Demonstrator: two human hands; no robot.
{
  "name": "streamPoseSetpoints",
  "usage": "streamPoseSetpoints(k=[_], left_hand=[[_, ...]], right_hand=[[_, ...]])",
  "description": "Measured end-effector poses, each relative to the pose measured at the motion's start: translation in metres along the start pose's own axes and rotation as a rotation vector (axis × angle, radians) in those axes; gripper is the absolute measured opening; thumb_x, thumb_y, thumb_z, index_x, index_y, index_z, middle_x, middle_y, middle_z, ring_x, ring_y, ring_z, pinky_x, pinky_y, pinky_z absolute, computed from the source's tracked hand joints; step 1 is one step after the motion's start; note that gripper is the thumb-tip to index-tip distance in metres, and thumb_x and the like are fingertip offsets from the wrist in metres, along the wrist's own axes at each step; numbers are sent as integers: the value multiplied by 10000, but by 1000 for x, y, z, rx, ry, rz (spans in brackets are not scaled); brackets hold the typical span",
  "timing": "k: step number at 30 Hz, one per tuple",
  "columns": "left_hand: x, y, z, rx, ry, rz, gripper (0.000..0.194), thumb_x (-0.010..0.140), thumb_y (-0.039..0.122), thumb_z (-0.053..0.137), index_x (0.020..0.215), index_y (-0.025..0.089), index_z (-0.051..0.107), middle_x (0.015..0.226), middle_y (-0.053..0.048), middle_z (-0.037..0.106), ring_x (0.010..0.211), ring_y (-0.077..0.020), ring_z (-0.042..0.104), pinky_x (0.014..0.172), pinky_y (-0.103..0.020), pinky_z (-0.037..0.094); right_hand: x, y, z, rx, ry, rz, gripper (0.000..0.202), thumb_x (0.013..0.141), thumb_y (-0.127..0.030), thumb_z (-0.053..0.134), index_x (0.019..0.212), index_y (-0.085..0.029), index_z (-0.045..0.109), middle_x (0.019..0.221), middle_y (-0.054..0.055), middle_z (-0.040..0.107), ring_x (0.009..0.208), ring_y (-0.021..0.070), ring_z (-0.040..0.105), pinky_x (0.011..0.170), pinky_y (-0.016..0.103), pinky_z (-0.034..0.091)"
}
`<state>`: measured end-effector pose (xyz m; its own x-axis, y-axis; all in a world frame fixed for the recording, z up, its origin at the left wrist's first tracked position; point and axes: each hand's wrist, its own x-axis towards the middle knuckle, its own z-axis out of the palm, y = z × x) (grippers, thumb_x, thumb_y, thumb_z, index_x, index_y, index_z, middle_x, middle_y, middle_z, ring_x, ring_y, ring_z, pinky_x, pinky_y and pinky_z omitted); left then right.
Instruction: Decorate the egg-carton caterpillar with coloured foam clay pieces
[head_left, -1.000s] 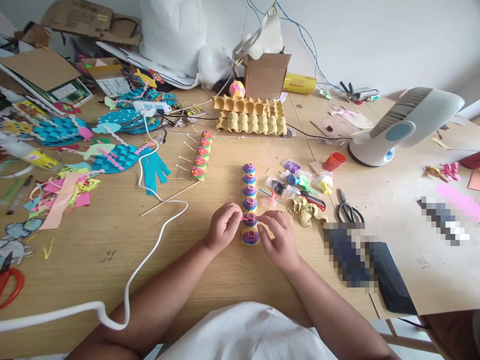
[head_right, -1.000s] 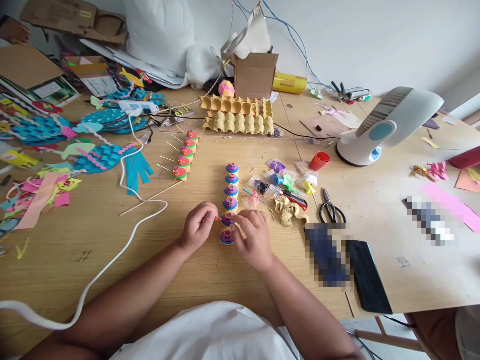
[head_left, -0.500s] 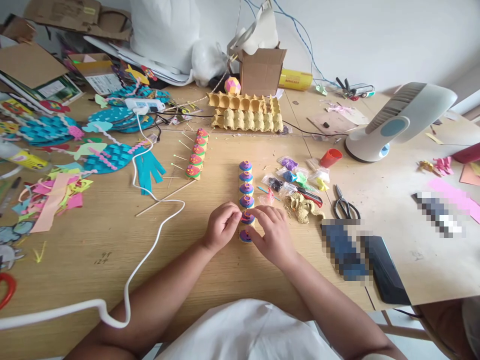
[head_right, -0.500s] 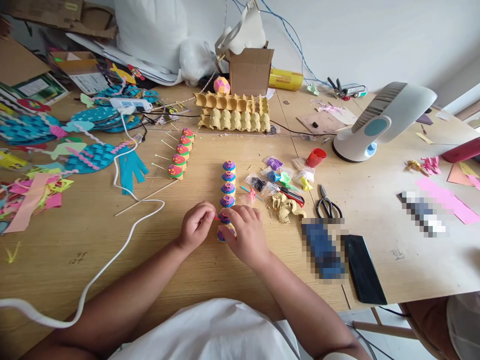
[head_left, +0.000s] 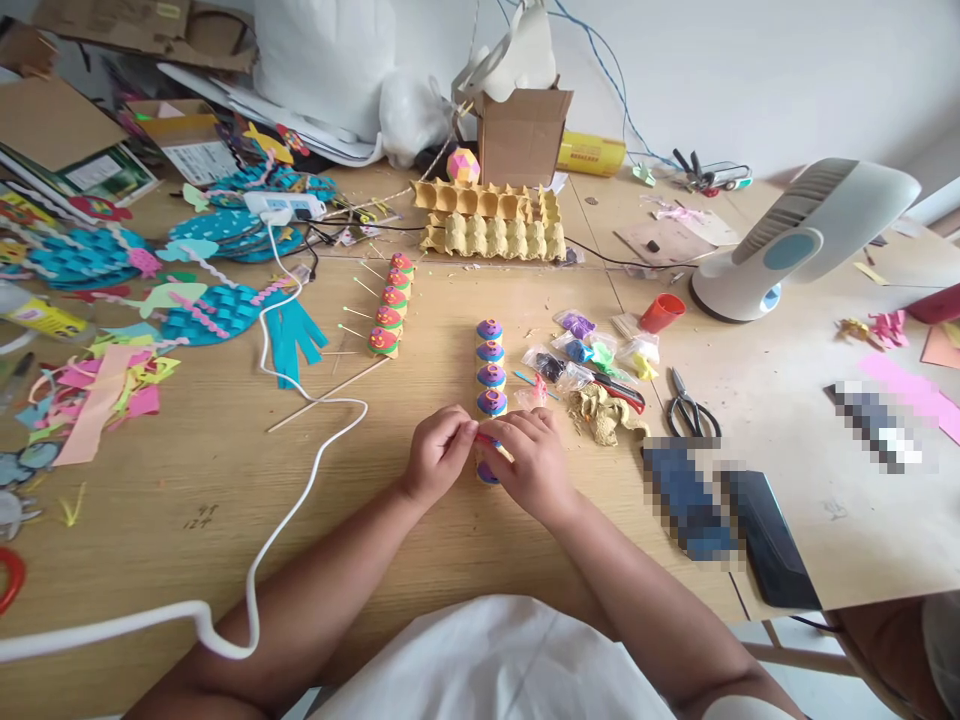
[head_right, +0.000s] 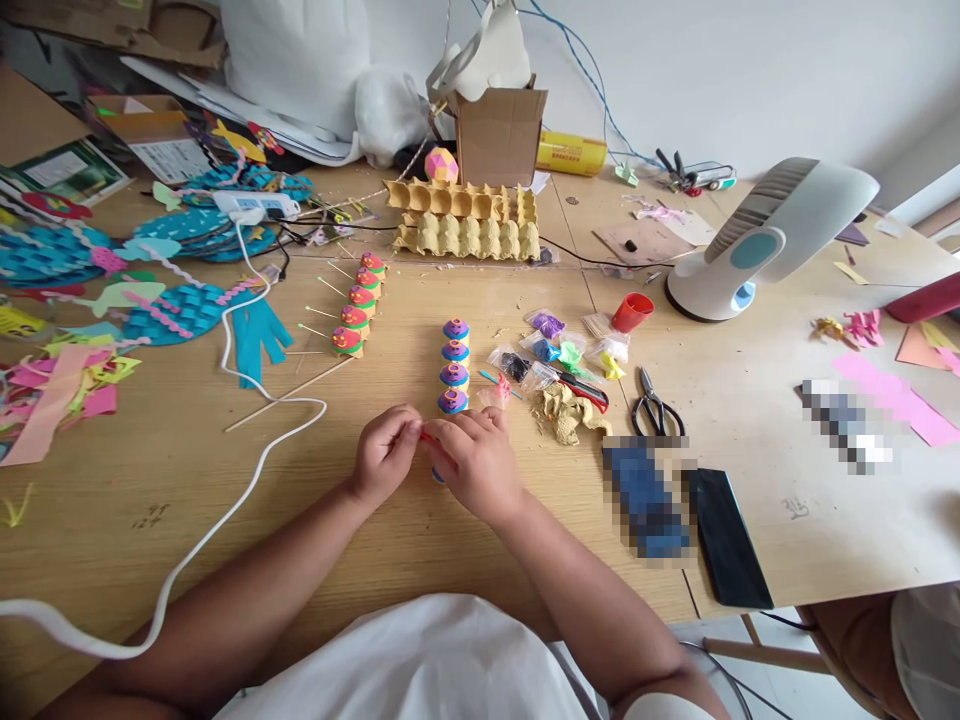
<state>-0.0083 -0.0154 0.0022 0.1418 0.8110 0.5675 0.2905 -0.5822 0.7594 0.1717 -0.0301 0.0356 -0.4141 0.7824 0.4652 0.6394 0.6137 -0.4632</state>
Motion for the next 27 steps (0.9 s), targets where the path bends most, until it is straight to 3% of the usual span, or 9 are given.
streamPoseSetpoints(k=[8, 11, 15, 22, 27], left_hand=[[0, 1, 2, -34, -16, 24, 306, 1060, 204, 493, 765, 189, 574, 718, 6, 593, 684, -121, 551, 667, -248, 431], [-1, -1, 4, -66, -10, 19, 285, 1073, 217, 457, 862, 181, 645, 798, -24, 657, 755, -142, 607, 717, -263, 474], [-1, -1, 5, -29, -14, -11, 240, 1069, 214, 473, 1082, 183, 711, 922, -48, 719, 849, -153, 665, 792, -277, 516], [2, 4, 7, 31, 14, 45, 133, 1009, 168, 598, 1078, 190, 709, 903, -32, 727, 791, -130, 663, 738, -246, 532], [3, 7, 7, 50, 30, 108, 169, 966, 141, 668, 1126, 189, 693, 884, -16, 717, 739, -108, 631, 685, -221, 523]], right_hand=[[5, 2, -1, 143, -3, 83, 53, 991, -259, 689, 990, -244, 740, 907, 19, 813, 842, 200, 721, 820, 372, 398], [7, 3, 1, 214, 69, 157, 26, 965, -257, 710, 948, -248, 728, 882, 21, 795, 847, 211, 715, 823, 375, 427], [5, 7, 0, 388, 190, 218, 107, 990, -292, 630, 908, -228, 657, 850, 36, 712, 818, 201, 651, 797, 363, 478], [-3, 24, 5, 852, 158, 386, 384, 1038, -493, 555, 782, -217, 631, 749, 11, 626, 707, 157, 571, 691, 308, 482], [-2, 26, 10, 927, 133, 411, 265, 964, -464, 704, 844, -229, 731, 819, 23, 690, 778, 167, 633, 774, 322, 526]])
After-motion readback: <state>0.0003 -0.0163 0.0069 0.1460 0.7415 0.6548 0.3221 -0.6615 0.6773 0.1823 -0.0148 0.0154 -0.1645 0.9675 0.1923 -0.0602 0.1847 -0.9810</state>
